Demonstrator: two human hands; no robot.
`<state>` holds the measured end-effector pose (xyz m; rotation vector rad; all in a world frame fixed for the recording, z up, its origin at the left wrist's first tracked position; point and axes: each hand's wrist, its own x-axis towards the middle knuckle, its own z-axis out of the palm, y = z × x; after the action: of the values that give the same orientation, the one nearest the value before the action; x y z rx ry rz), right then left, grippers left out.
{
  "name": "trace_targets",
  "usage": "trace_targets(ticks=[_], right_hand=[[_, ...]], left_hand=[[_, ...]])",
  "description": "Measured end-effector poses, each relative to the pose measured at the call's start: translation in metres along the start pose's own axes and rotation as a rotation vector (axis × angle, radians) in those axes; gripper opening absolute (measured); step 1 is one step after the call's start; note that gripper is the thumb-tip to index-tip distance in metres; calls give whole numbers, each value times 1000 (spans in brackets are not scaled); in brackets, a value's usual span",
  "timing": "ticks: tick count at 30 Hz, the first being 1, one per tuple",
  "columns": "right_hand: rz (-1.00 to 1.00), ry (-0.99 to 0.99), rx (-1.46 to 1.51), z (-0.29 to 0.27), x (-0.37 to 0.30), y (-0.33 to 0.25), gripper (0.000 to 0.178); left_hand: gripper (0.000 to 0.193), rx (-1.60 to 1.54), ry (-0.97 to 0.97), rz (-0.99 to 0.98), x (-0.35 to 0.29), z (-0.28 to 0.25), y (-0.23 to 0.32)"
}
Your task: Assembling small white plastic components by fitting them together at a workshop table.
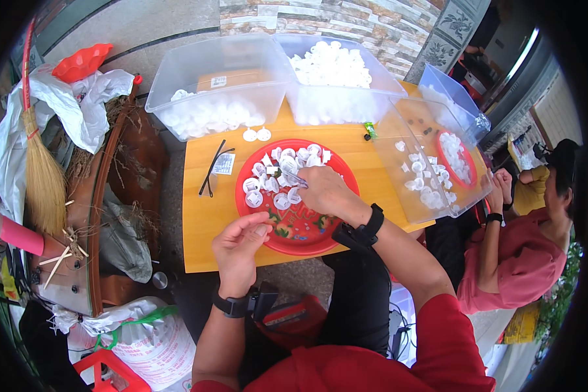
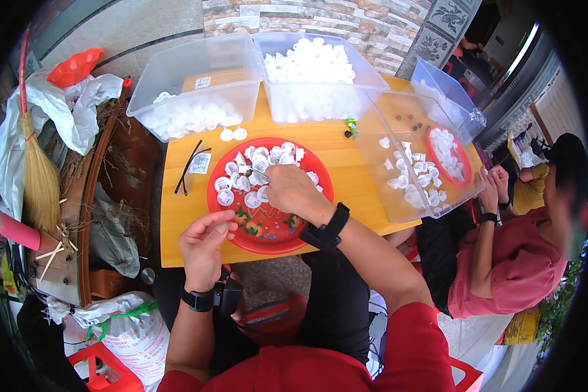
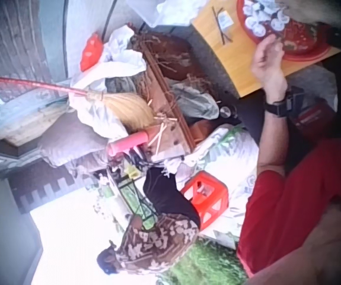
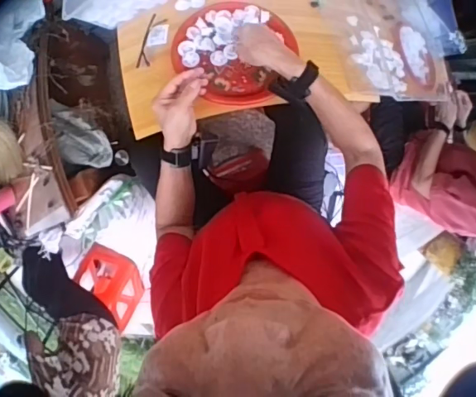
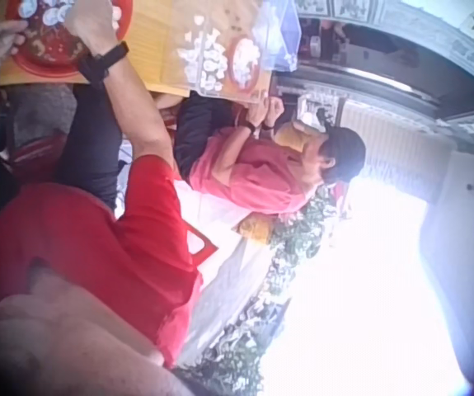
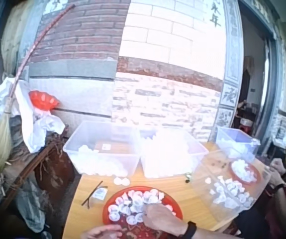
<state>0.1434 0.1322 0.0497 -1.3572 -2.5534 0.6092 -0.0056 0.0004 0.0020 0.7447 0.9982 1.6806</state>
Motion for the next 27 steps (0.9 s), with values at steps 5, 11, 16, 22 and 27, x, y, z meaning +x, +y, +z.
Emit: trace_targets(ticks=[5, 11, 16, 22, 27], right_hand=[[-44, -54, -119, 11, 8, 8, 28], [-8, -97, 62, -9, -6, -6, 15], [294, -80, 968, -9, -35, -35, 11], [271, 87, 1518, 34, -58, -63, 9], [256, 36, 1542, 38, -60, -63, 9]], left_hand=[[23, -14, -9, -20, -1, 0, 0], [21, 16, -27, 1, -1, 0, 0], [34, -23, -74, 122, -5, 9, -4], [36, -139, -44, 255, -9, 19, -6], [33, -93, 6, 167, -10, 7, -5]])
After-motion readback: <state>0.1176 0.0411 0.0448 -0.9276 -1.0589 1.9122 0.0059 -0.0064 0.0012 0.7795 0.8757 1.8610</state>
